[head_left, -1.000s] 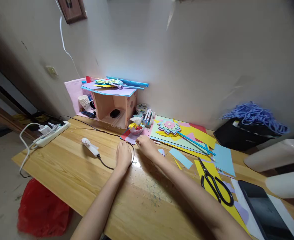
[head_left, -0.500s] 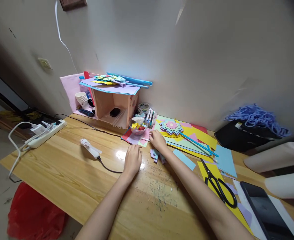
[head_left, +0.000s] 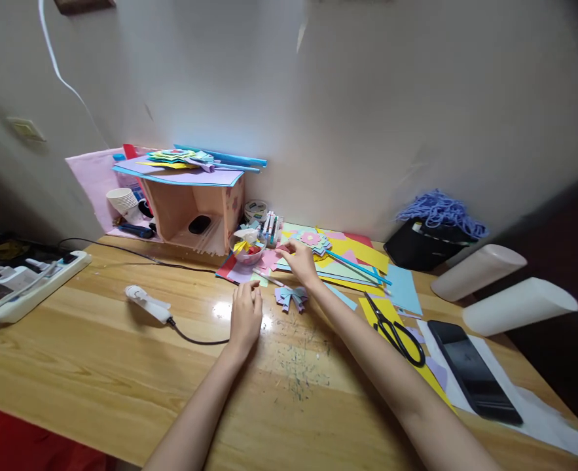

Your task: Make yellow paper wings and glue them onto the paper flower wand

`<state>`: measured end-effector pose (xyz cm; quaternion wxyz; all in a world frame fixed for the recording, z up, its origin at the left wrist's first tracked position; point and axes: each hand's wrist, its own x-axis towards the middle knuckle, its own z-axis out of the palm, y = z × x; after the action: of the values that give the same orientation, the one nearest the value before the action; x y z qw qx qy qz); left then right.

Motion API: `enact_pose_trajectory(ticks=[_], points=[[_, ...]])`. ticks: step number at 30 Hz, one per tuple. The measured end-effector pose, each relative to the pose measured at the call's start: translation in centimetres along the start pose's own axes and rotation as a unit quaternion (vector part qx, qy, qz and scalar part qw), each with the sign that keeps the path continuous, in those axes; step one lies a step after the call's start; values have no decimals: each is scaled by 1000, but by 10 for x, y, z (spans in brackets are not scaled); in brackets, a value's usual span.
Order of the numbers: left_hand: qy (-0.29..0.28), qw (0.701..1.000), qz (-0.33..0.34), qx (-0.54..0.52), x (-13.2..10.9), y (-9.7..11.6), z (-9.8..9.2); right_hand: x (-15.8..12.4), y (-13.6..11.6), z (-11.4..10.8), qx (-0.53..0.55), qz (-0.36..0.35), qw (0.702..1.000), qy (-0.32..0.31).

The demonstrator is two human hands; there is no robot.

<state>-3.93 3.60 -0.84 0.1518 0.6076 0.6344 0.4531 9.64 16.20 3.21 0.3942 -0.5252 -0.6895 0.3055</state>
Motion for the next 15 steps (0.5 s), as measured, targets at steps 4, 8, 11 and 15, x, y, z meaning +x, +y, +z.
enact_pose_trajectory(ticks=[4, 8, 11, 15], points=[[-32, 987, -65, -144, -1, 19, 9, -31, 4, -33, 147, 43, 988, 21], [-151, 930, -113, -315, 1, 43, 31, -86, 15, -52, 247, 89, 964, 37], [-231, 897, -116, -360, 1, 56, 47, -127, 28, -60, 302, 128, 943, 59], [-307, 870, -151, -356, -2, 66, 54, -161, 48, -74, 335, 155, 925, 85]])
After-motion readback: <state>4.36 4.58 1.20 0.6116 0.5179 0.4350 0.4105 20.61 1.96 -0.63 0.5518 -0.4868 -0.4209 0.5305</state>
